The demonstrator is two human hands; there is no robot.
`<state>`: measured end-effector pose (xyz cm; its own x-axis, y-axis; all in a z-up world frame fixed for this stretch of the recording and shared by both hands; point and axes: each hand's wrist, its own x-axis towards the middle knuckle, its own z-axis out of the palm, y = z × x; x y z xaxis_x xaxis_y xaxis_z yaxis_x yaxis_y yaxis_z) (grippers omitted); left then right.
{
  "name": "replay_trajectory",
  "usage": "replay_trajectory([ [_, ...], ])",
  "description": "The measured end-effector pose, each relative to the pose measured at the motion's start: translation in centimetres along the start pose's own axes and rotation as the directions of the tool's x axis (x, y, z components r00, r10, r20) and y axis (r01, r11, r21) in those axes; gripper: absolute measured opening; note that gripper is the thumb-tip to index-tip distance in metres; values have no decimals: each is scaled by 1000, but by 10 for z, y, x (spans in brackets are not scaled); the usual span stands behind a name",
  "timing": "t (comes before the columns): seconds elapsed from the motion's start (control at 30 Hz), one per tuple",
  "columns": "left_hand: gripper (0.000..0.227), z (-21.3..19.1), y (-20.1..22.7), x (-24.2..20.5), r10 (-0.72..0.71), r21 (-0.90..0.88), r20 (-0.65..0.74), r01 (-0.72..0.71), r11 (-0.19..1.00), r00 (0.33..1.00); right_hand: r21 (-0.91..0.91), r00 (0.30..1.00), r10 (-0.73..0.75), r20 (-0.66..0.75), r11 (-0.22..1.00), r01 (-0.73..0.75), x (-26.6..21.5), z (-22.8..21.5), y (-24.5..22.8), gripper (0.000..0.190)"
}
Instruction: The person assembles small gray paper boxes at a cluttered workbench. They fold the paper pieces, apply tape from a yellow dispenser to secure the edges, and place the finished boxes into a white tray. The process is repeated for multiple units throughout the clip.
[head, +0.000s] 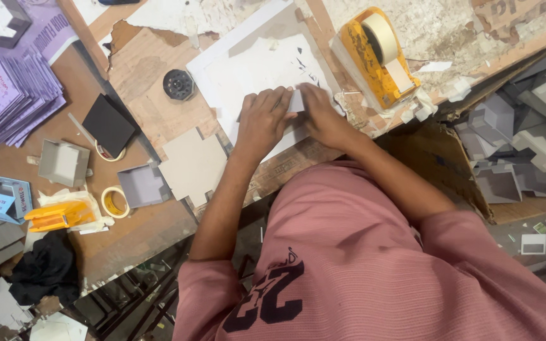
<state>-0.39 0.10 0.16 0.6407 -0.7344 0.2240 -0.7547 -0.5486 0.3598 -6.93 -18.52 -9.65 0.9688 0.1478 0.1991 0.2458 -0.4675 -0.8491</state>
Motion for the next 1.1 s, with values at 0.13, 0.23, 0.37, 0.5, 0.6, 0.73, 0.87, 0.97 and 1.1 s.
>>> replay_trajectory([
  [0.13,49,3,1,-3,-18,-17,-23,17,1000,1000,-238,937,77,-340,957,-165,-39,-53,-14,24],
  [0.23,49,4,1,-2,-21,-14,-25,21,1000,999,-334,819,157,-551,858,-389,-53,-101,-4,16],
  [0.37,47,5,1,-3,-14,4,-23,14,1000,1000,-400,843,201,-499,809,-430,-54,-143,17,16],
  [0.5,49,4,2,-3,-11,-6,-26,11,1000,1000,0,651,688,-321,687,-727,-50,-153,25,27],
  [0.6,49,4,4,-5,-16,-7,-41,16,1000,999,250,687,620,-380,783,-569,-49,-152,26,21],
  [0.73,49,6,4,-7,-7,15,-49,8,1000,999,423,586,720,-371,693,-583,-54,-152,29,18],
  [0.87,48,6,4,-7,-16,-1,-50,16,1000,999,696,522,765,-378,606,-385,-63,-144,39,30],
  [0.97,48,7,4,-6,-21,2,-54,21,1000,998,791,524,746,-411,578,-202,-76,-128,50,38],
  [1.1,49,7,4,-5,-23,3,-45,23,1000,999,817,568,702,-429,570,-88,-102,-117,69,40],
])
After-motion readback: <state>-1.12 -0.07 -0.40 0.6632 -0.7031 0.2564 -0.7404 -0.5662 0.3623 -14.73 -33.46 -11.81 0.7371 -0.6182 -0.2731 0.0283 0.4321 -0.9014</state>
